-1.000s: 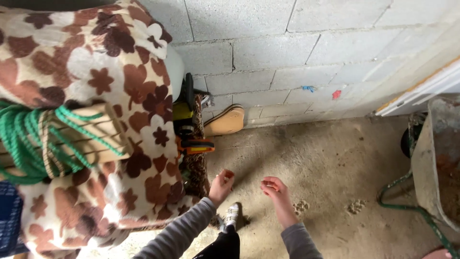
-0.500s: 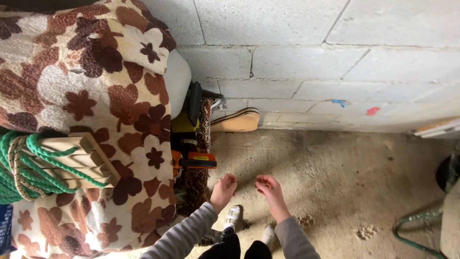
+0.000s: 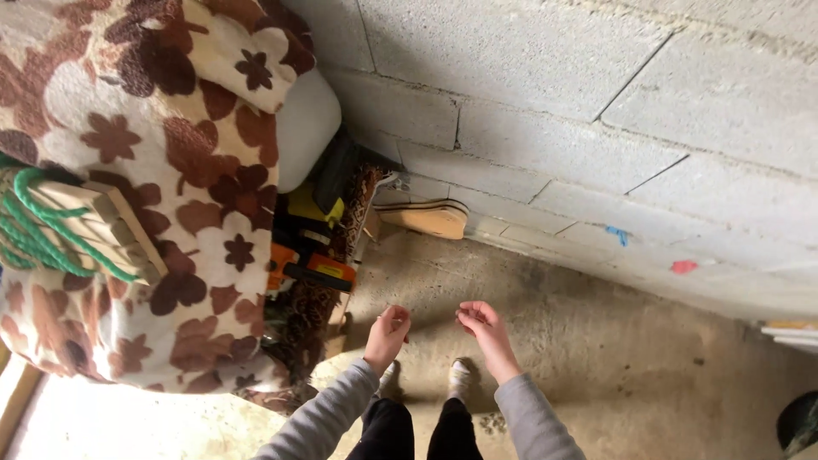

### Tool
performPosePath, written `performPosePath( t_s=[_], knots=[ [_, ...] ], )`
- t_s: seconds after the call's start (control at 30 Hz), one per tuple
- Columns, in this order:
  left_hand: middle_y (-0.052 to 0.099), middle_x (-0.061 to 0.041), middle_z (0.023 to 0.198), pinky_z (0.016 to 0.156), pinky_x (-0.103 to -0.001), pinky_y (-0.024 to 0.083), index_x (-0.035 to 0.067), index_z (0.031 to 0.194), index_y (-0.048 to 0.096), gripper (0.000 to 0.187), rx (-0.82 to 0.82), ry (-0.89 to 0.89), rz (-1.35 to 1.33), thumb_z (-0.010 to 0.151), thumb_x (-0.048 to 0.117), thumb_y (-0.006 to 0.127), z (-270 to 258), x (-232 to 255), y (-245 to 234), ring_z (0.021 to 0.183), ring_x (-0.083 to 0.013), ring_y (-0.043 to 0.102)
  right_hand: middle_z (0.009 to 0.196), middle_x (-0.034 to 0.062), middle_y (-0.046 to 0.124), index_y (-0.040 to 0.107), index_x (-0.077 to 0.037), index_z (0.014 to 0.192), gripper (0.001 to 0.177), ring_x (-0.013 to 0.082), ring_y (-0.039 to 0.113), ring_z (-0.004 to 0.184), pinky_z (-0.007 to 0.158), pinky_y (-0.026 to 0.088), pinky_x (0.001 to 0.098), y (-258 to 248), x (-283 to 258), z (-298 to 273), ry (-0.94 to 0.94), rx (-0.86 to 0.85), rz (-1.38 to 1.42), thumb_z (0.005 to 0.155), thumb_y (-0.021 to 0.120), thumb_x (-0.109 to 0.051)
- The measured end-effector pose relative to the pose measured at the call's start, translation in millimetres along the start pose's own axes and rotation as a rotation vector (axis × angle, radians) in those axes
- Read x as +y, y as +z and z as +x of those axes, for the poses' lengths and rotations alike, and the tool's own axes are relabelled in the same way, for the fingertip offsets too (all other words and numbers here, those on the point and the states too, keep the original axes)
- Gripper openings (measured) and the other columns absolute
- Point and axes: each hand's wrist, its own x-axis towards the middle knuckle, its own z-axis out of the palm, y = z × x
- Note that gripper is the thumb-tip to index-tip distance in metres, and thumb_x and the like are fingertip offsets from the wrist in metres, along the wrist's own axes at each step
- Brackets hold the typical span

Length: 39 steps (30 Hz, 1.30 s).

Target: The person handles a blue plastic sled and a pink plastic part, then turns over a green wheelbarrow frame and attaches two wheels to the axle by hand.

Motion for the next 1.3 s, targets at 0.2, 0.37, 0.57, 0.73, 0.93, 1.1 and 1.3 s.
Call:
performPosePath(
  t_s=[0.2, 0.37, 0.57, 0.73, 0.93, 1.1, 1.3],
  knots=[
    [0.072, -0.014, 0.101, 0.060, -0.030, 0.054, 0.005, 0.108, 0.067, 0.015, 0.072, -0.009, -0.076, 0.094, 0.009, 0.063, -4, 5, 43, 0.057, -0.0190, 0.070, 0.100, 0.0124, 0.078, 0.073, -0.004, 0.116, 0.031, 0.0184, 0.074, 0.088, 0.078, 0.058, 0.0289, -48, 6, 35, -0.001, -0.032, -0.099, 0.086, 0.078, -0.007],
    [0.071, -0.014, 0.098, 0.061, -0.031, 0.054, 0.005, 0.109, 0.067, 0.016, 0.108, -0.030, -0.117, 0.094, 0.008, 0.062, 4, 5, 51, 0.056, -0.0198, 0.071, 0.106, 0.0155, 0.078, 0.073, -0.002, 0.117, 0.030, 0.0234, 0.075, 0.095, 0.080, 0.058, 0.0322, -49, -5, 62, -0.003, -0.060, -0.186, 0.087, 0.078, -0.007],
    [0.070, -0.014, 0.096, 0.061, -0.032, 0.055, 0.004, 0.110, 0.067, 0.017, 0.129, -0.074, -0.146, 0.094, 0.007, 0.063, 26, -2, 44, 0.057, -0.0208, 0.070, 0.115, 0.0156, 0.077, 0.072, -0.005, 0.122, 0.034, 0.0257, 0.072, 0.105, 0.087, 0.057, 0.0360, -38, -6, 107, 0.002, -0.077, -0.348, 0.089, 0.078, -0.011],
    [0.070, -0.016, 0.096, 0.062, -0.034, 0.056, 0.004, 0.111, 0.067, 0.019, 0.135, -0.099, -0.097, 0.093, 0.009, 0.063, 58, -12, 37, 0.058, -0.0220, 0.071, 0.121, 0.0188, 0.074, 0.071, -0.003, 0.125, 0.037, 0.0320, 0.068, 0.116, 0.095, 0.055, 0.0433, -27, -1, 153, 0.015, -0.042, -0.460, 0.089, 0.076, -0.012],
    [0.068, -0.006, 0.092, 0.056, -0.031, 0.054, 0.010, 0.105, 0.063, 0.009, 0.117, -0.256, -0.105, 0.097, 0.013, 0.059, 93, 11, 21, 0.063, -0.0172, 0.063, 0.120, 0.0079, 0.074, 0.068, -0.007, 0.125, 0.034, 0.0228, 0.071, 0.105, 0.093, 0.055, 0.0350, -5, 3, 208, 0.082, -0.004, -0.492, 0.091, 0.065, -0.006],
    [0.067, -0.016, 0.108, 0.079, -0.039, 0.056, 0.009, 0.116, 0.064, 0.018, 0.136, -0.217, -0.051, 0.100, 0.012, 0.057, 130, -26, 21, 0.087, -0.0272, 0.074, 0.143, 0.0244, 0.059, 0.053, -0.004, 0.146, 0.054, 0.0385, 0.059, 0.132, 0.106, 0.051, 0.0521, 7, 11, 257, -0.008, -0.038, -0.683, 0.093, 0.066, -0.007],
    [0.066, -0.014, 0.115, 0.089, -0.038, 0.055, 0.012, 0.119, 0.063, 0.020, 0.182, -0.340, -0.040, 0.100, 0.014, 0.057, 173, -57, 41, 0.105, -0.0262, 0.069, 0.145, 0.0312, 0.053, 0.048, 0.001, 0.148, 0.059, 0.0448, 0.054, 0.135, 0.108, 0.050, 0.0578, 18, 23, 322, -0.087, -0.087, -0.929, 0.092, 0.065, -0.008]
  ],
)
